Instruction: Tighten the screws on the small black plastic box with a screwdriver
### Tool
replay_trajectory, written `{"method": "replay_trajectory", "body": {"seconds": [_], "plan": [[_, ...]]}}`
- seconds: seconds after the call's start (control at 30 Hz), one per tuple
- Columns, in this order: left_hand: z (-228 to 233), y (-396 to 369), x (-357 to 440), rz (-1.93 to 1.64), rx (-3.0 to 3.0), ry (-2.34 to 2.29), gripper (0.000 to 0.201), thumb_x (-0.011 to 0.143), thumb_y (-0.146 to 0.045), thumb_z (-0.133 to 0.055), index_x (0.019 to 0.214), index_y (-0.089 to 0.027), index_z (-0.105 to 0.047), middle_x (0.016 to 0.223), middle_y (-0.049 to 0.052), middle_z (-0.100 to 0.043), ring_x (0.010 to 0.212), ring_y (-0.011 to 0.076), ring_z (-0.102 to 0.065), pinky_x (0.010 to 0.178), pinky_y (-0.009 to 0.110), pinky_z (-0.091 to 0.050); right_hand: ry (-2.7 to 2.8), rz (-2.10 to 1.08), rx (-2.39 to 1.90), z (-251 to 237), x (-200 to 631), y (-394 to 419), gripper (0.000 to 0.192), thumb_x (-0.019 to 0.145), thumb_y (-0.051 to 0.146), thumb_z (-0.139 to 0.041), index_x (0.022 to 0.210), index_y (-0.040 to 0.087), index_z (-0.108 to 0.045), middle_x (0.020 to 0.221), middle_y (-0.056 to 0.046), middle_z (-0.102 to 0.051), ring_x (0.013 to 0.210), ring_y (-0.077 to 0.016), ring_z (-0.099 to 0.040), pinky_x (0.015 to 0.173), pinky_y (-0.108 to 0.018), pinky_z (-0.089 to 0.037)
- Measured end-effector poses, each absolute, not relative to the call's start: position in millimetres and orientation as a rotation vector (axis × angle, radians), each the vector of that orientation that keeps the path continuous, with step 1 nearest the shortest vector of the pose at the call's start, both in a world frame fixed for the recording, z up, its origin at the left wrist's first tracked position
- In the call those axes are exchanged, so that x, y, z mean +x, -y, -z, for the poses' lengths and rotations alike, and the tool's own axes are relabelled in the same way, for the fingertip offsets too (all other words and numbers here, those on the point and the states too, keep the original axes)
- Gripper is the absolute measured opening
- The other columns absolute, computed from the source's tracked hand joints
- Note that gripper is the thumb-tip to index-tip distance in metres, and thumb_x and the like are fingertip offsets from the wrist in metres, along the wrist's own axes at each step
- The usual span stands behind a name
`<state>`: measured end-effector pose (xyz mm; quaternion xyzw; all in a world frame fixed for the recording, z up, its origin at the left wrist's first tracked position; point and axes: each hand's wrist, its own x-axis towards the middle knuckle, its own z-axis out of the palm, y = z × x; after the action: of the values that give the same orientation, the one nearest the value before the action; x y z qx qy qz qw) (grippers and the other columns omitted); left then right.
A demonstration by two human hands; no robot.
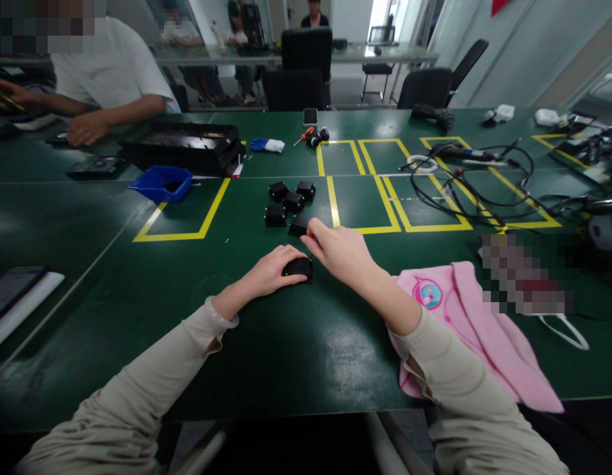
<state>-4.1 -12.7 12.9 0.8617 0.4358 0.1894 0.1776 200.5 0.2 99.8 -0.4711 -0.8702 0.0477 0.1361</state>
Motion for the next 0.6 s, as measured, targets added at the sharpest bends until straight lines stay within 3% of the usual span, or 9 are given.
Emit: {"method": "replay_trajectory", "body": {"seconds": [0.2,0.4,0.6], "plan": [[-13.2,12.4,-4.0,-0.542,2.435,-1.227,0.039,0.086,-0.046,-0.063,0.116,-0.021,-0.055,0.112,0.006,-0.058,0.102,0.0231,-0.054,0.089,0.037,-0.046,2.493,-0.191,-1.337,-99.4,200.2,0.2,0.027,0.094,0.035,-0.034,0.109,0.02,-0.052,0.074,-0.002,-0.065,0.061,-0.0154,-0.055,0.056,-0.026,-0.025],[-14.7,13.0,-3.7,-0.534,2.428,-1.228,0.04,0.086,-0.046,-0.063,0.117,-0.021,-0.055,0.112,0.006,-0.058,0.103,0.0234,-0.054,0.089,0.036,-0.046,2.509,-0.171,-1.332,-96.6,201.1,-2.0,0.033,0.096,0.044,-0.033,0.1,0.02,-0.054,0.072,-0.002,-0.064,0.06,-0.0152,-0.054,0.055,-0.027,-0.024],[-14.9,13.2,-3.9,-0.54,2.429,-1.226,0.039,0.086,-0.045,-0.063,0.116,-0.021,-0.056,0.112,0.006,-0.058,0.103,0.023,-0.054,0.088,0.036,-0.046,2.475,-0.198,-1.329,-97.5,200.4,-1.0,0.026,0.094,0.033,-0.036,0.108,0.017,-0.05,0.077,-0.003,-0.065,0.062,-0.0155,-0.056,0.056,-0.026,-0.026]]}}
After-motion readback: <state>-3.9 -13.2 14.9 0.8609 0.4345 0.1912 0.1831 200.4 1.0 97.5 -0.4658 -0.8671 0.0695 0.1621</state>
